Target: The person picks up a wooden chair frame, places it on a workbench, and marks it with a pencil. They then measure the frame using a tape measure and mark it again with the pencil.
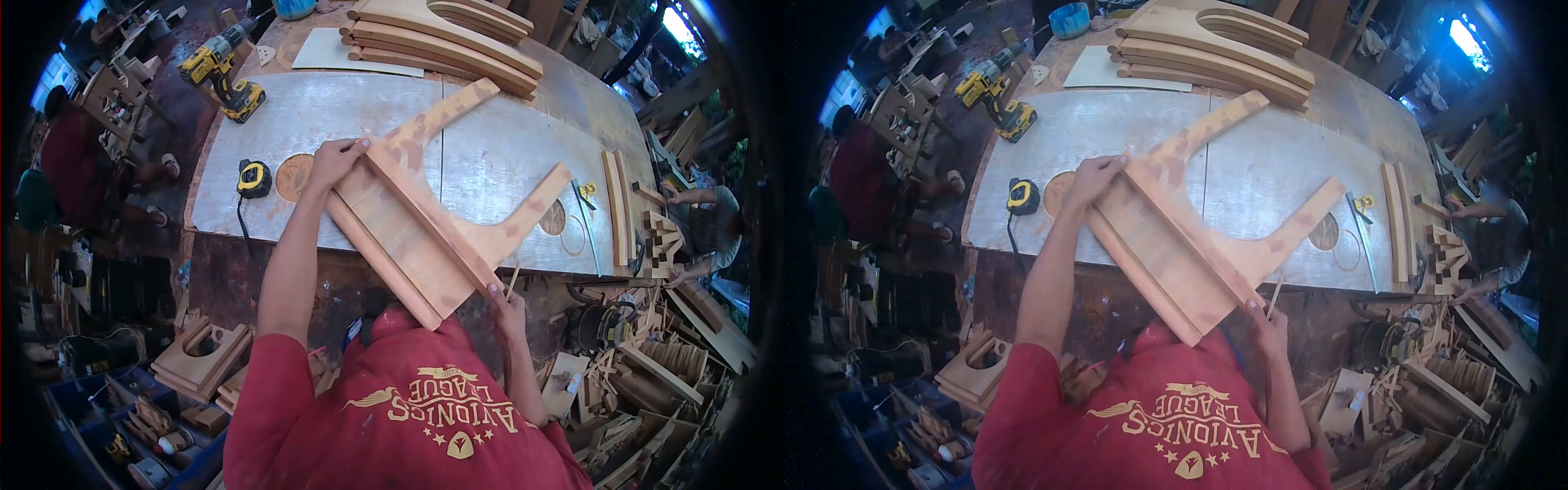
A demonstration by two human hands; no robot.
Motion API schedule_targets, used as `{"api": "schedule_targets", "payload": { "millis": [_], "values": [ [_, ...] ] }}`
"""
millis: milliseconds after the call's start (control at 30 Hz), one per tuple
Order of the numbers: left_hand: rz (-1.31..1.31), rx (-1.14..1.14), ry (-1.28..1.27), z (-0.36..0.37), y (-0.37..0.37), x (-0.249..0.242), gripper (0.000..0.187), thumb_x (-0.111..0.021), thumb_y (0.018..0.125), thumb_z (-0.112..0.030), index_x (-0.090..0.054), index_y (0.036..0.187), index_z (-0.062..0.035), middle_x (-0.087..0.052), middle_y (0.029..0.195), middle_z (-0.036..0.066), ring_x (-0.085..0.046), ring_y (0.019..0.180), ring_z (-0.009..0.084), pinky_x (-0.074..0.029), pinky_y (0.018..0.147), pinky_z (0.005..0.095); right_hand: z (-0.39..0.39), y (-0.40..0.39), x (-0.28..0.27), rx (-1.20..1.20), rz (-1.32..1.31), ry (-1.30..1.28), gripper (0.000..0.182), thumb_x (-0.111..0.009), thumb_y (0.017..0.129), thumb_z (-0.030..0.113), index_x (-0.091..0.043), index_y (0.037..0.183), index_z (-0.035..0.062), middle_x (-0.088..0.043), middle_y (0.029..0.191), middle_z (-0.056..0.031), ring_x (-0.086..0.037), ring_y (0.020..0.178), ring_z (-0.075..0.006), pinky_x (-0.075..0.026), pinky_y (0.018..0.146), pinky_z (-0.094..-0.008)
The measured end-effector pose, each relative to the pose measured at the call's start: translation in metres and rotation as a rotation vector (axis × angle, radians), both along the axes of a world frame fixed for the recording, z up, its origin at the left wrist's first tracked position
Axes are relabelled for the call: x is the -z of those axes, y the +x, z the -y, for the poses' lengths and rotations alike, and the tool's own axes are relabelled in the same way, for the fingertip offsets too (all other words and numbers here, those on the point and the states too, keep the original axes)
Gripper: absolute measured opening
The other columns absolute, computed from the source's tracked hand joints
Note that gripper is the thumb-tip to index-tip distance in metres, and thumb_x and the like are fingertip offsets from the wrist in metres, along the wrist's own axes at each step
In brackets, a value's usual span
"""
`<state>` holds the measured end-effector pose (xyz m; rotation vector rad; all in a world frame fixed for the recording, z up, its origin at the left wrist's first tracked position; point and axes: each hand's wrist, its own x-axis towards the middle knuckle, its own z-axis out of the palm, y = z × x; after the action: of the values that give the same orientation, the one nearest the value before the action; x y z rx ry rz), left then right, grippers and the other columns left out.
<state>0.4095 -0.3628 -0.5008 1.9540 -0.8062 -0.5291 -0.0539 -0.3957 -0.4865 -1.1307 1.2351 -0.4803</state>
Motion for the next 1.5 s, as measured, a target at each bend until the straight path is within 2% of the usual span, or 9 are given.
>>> {"api": "schedule_targets", "payload": {
  "millis": [67, 167, 367, 567, 1367, 1467, 1500],
  "values": [
    [-0.112, 0.001, -0.039, -0.002, 0.005, 0.007, 0.049, -0.071, 0.087, -0.050, -0.076, 0.109, -0.0064, -0.076, 0.088, 0.013, -0.070, 0.080, 0.0188, -0.054, 0.079, 0.0327, -0.001, 0.001, -0.001, 0.012, -0.006, 0.001, 0.049, -0.076, 0.088, 0.041, -0.065, 0.110, -0.0020, -0.043, 0.052, 0.0052, -0.036, 0.039, -0.0066, -0.028, 0.038, -0.0254],
    [-0.098, -0.021, -0.046, -0.002, 0.002, 0.005, 0.047, -0.072, 0.087, -0.048, -0.076, 0.109, -0.0067, -0.075, 0.083, 0.010, -0.066, 0.075, 0.0146, -0.053, 0.075, 0.0310, -0.001, 0.002, -0.001, 0.017, 0.038, 0.017, 0.049, -0.077, 0.087, 0.042, -0.065, 0.108, -0.0015, -0.042, 0.052, 0.0057, -0.034, 0.039, -0.0066, -0.027, 0.038, -0.0254],
    [-0.074, -0.040, -0.071, -0.001, 0.000, 0.007, 0.047, -0.072, 0.087, -0.047, -0.076, 0.108, -0.0058, -0.072, 0.077, 0.008, -0.065, 0.071, 0.0144, -0.052, 0.071, 0.0312, 0.000, 0.002, -0.002, 0.029, 0.040, 0.035, 0.050, -0.077, 0.088, 0.041, -0.065, 0.109, -0.0026, -0.042, 0.052, 0.0064, -0.035, 0.039, -0.0061, -0.028, 0.038, -0.0251],
    [-0.107, -0.043, -0.063, -0.001, 0.000, 0.007, 0.047, -0.073, 0.086, -0.048, -0.077, 0.106, -0.0055, -0.073, 0.078, 0.010, -0.065, 0.071, 0.0141, -0.053, 0.071, 0.0305, -0.002, 0.002, -0.003, 0.036, 0.036, 0.028, 0.050, -0.076, 0.089, 0.040, -0.065, 0.110, -0.0047, -0.041, 0.052, 0.0069, -0.034, 0.040, -0.0052, -0.028, 0.039, -0.0248],
    [-0.148, -0.060, -0.039, -0.003, -0.004, -0.002, 0.047, -0.073, 0.086, -0.046, -0.076, 0.109, -0.0046, -0.075, 0.084, 0.011, -0.067, 0.076, 0.0147, -0.053, 0.074, 0.0307, 0.000, 0.001, -0.001, 0.027, 0.028, 0.048, 0.042, -0.074, 0.091, 0.035, -0.066, 0.109, -0.0024, -0.040, 0.054, 0.0085, -0.034, 0.042, -0.0036, -0.029, 0.040, -0.0241],
    [-0.136, -0.068, -0.060, -0.003, -0.003, 0.001, 0.048, -0.073, 0.086, -0.046, -0.076, 0.109, -0.0040, -0.075, 0.084, 0.010, -0.067, 0.076, 0.0142, -0.053, 0.074, 0.0303, 0.001, 0.003, -0.005, -0.015, -0.041, -0.013, 0.042, -0.073, 0.092, 0.035, -0.066, 0.109, -0.0023, -0.040, 0.055, 0.0092, -0.033, 0.042, -0.0034, -0.027, 0.040, -0.0244],
    [-0.115, -0.075, -0.041, -0.002, -0.003, 0.002, 0.048, -0.073, 0.086, -0.046, -0.076, 0.109, -0.0035, -0.075, 0.084, 0.010, -0.067, 0.076, 0.0141, -0.053, 0.074, 0.0302, 0.000, 0.004, -0.008, -0.020, -0.043, -0.011, 0.045, -0.073, 0.091, 0.035, -0.066, 0.114, -0.0030, -0.042, 0.058, 0.0099, -0.033, 0.046, -0.0024, -0.026, 0.042, -0.0235]
  ]
}}
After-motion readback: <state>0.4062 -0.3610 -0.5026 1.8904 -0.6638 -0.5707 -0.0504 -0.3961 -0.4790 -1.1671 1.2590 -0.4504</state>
